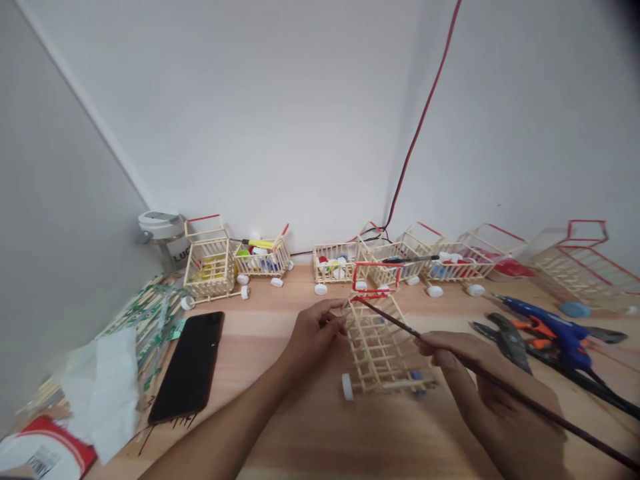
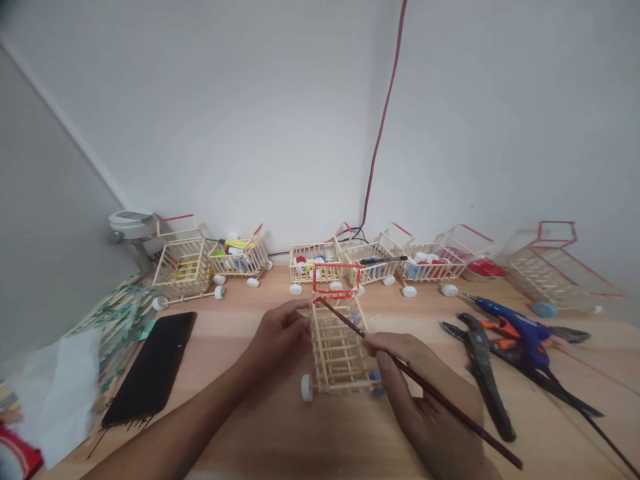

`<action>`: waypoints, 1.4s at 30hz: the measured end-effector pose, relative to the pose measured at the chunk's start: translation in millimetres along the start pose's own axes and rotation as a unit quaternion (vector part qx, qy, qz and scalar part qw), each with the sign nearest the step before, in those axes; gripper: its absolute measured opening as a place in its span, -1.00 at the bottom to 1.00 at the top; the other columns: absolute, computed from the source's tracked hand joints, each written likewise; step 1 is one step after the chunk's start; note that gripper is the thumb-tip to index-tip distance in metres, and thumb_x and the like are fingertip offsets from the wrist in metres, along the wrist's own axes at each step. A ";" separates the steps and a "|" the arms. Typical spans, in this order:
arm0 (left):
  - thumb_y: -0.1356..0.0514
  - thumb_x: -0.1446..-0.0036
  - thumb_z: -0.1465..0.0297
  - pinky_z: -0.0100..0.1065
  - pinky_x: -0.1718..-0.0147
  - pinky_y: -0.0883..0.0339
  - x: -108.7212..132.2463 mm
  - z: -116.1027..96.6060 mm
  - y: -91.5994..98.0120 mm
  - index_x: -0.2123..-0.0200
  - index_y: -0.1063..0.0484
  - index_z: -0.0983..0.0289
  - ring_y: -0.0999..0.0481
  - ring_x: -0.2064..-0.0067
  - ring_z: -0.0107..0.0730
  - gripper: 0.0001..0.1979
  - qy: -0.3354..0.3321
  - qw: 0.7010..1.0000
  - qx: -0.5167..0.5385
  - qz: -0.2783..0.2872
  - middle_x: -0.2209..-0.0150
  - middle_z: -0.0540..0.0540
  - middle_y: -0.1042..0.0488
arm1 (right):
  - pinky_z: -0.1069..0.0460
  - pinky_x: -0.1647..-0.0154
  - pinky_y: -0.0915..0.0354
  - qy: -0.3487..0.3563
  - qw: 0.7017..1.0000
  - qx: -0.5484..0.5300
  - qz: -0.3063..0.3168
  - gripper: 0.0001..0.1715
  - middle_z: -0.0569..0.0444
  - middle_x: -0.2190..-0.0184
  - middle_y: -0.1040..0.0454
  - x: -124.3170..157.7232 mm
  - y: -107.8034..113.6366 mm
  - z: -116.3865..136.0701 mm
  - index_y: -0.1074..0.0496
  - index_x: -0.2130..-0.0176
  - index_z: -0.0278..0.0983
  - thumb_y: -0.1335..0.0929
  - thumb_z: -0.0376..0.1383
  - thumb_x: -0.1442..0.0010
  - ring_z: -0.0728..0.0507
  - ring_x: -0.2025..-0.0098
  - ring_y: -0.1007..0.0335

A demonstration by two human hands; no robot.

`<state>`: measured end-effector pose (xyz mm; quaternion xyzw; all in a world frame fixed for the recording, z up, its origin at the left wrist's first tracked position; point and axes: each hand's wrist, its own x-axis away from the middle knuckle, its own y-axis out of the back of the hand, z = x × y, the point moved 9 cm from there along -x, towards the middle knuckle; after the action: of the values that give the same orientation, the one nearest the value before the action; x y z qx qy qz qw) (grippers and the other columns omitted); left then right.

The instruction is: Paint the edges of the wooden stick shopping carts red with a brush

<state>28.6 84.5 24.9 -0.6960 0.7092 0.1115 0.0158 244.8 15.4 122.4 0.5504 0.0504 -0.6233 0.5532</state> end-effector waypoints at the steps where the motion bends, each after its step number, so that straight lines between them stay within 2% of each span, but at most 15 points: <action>1: -0.19 -0.14 0.40 -0.41 0.36 -0.33 -0.1 0.3 0.1 -0.02 -0.49 0.27 -0.50 0.39 -0.39 -0.65 0.001 1.000 0.000 0.000 0.45 0.01 -0.52 | 0.12 0.13 -0.40 0.002 1.000 0.004 0.003 -0.78 0.17 0.27 -0.55 0.2 -0.6 0.0 -0.44 0.11 -0.14 -0.31 -0.30 -0.22 0.01 0.24 -0.49; 5: -0.19 -0.14 0.42 -0.42 0.36 -0.33 -0.5 0.0 0.3 -0.02 -0.49 0.26 -0.50 0.39 -0.40 -0.64 0.000 1.000 -0.006 0.004 0.45 0.00 -0.51 | 0.13 0.13 -0.40 -0.016 1.000 0.003 -0.010 -0.79 0.18 0.29 -0.54 -0.3 4.3 -0.1 -0.44 0.13 -0.13 -0.31 -0.29 -0.22 0.02 0.26 -0.49; 12: -0.20 -0.12 0.40 -0.40 0.36 -0.33 0.1 -0.1 0.4 -0.02 -0.49 0.29 -0.50 0.39 -0.38 -0.64 0.000 1.000 0.002 0.000 0.45 0.02 -0.53 | 0.12 0.27 -0.42 -0.015 0.999 -0.026 -0.012 -0.82 0.16 0.37 -0.54 -6.2 5.8 7.2 -0.46 0.17 -0.15 -0.31 -0.30 -0.21 0.00 0.34 -0.49; 19: -0.20 -0.13 0.41 -0.41 0.36 -0.32 0.1 -3.7 0.3 -0.02 -0.50 0.26 -0.50 0.38 -0.37 -0.64 -0.010 1.000 -0.005 0.006 0.44 0.02 -0.54 | 0.14 0.29 -0.42 0.000 1.000 -0.015 0.001 -0.85 0.18 0.42 -0.53 -12.5 4.0 9.0 -0.46 0.22 -0.15 -0.30 -0.28 -0.22 0.01 0.37 -0.48; 27: -0.21 -0.12 0.41 -0.43 0.39 -0.31 -0.4 2.4 0.8 -0.03 -0.49 0.29 -0.50 0.40 -0.38 -0.62 0.001 1.000 0.001 0.000 0.46 0.03 -0.52 | 0.13 0.38 -0.42 0.000 1.000 -0.016 0.026 -0.86 0.17 0.43 -0.53 -9.7 15.5 10.2 -0.45 0.25 -0.10 -0.29 -0.26 -0.21 -0.02 0.40 -0.50; 33: -0.19 -0.12 0.43 -0.43 0.39 -0.31 0.2 -2.5 -0.5 -0.02 -0.50 0.27 -0.49 0.40 -0.39 -0.63 -0.005 1.000 0.008 0.007 0.45 0.02 -0.53 | 0.14 0.32 -0.40 0.001 1.000 -0.007 0.014 -0.85 0.18 0.39 -0.53 -16.6 12.1 10.2 -0.45 0.23 -0.12 -0.28 -0.27 -0.23 0.01 0.35 -0.49; 37: -0.20 -0.12 0.42 -0.43 0.39 -0.31 0.1 -1.9 -0.1 -0.02 -0.50 0.26 -0.50 0.38 -0.37 -0.63 -0.007 1.000 0.008 0.005 0.43 0.03 -0.53 | 0.13 0.28 -0.40 0.019 0.999 0.002 0.030 -0.82 0.14 0.34 -0.55 -22.1 1.3 11.9 -0.46 0.18 -0.15 -0.29 -0.25 -0.22 -0.01 0.31 -0.50; 42: -0.21 -0.11 0.41 -0.44 0.39 -0.31 -1.0 1.5 -1.0 -0.02 -0.50 0.27 -0.50 0.39 -0.38 -0.63 -0.004 1.000 0.013 0.010 0.45 0.02 -0.53 | 0.17 0.28 -0.40 0.047 0.998 0.022 0.048 -0.86 0.18 0.34 -0.55 -21.7 5.2 19.1 -0.44 0.22 -0.13 -0.29 -0.27 -0.23 0.02 0.31 -0.50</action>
<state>29.4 85.7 23.5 -0.6879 0.7176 0.1054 0.0268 231.9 14.3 148.8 0.5926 0.0359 -0.5708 0.5671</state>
